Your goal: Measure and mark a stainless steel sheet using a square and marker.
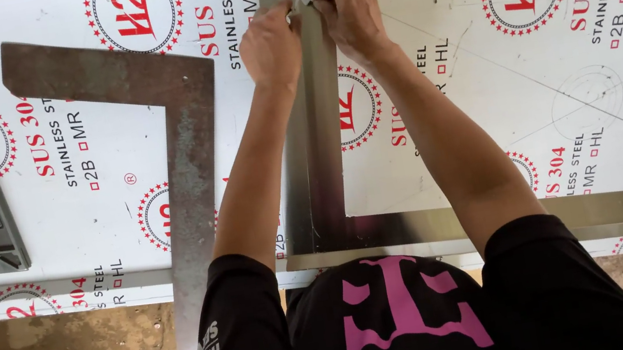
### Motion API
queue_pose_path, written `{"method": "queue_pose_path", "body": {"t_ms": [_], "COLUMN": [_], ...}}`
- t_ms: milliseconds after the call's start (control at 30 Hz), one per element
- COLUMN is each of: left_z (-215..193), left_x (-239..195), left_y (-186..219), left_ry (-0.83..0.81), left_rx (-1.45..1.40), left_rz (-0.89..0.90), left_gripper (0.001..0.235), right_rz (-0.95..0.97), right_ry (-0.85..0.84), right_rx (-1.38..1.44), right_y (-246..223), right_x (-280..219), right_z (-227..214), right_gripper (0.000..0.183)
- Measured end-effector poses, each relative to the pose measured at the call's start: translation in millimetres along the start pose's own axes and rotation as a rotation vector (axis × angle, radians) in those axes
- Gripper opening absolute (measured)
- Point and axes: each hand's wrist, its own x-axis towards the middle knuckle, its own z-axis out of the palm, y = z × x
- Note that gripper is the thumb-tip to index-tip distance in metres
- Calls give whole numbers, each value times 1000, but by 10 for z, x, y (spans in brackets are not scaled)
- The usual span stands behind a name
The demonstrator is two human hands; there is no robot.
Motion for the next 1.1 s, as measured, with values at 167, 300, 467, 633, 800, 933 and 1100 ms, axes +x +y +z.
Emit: {"method": "queue_pose_path", "body": {"t_ms": [167, 300, 467, 633, 800, 933, 1100], "left_z": [37, 86, 240, 131, 62, 26, -119], "left_x": [57, 63, 22, 86, 17, -42, -63], "left_y": [85, 54, -108, -127, -140, -169, -247], "left_ry": [-31, -17, 34, 65, 145, 244, 267], "left_rx": [29, 33, 89, 55, -115, -340, -640], "left_rz": [37, 47, 94, 74, -39, -105, -228], "left_gripper": [27, 23, 13, 10, 15, 17, 22], "right_rz": [8, 16, 35, 242, 72, -8, 49], "right_ry": [-20, -3, 46, 76, 62, 106, 96], "right_rx": [46, 83, 143, 298, 184, -78, -85], "right_y": [22, 13, 11, 134, -211, -217, -227], "right_x": [21, 25, 11, 60, 97, 86, 77], "right_z": [-21, -59, -47, -54, -154, 28, 76], "right_gripper": [6, 5, 7, 7, 21, 36, 30]}}
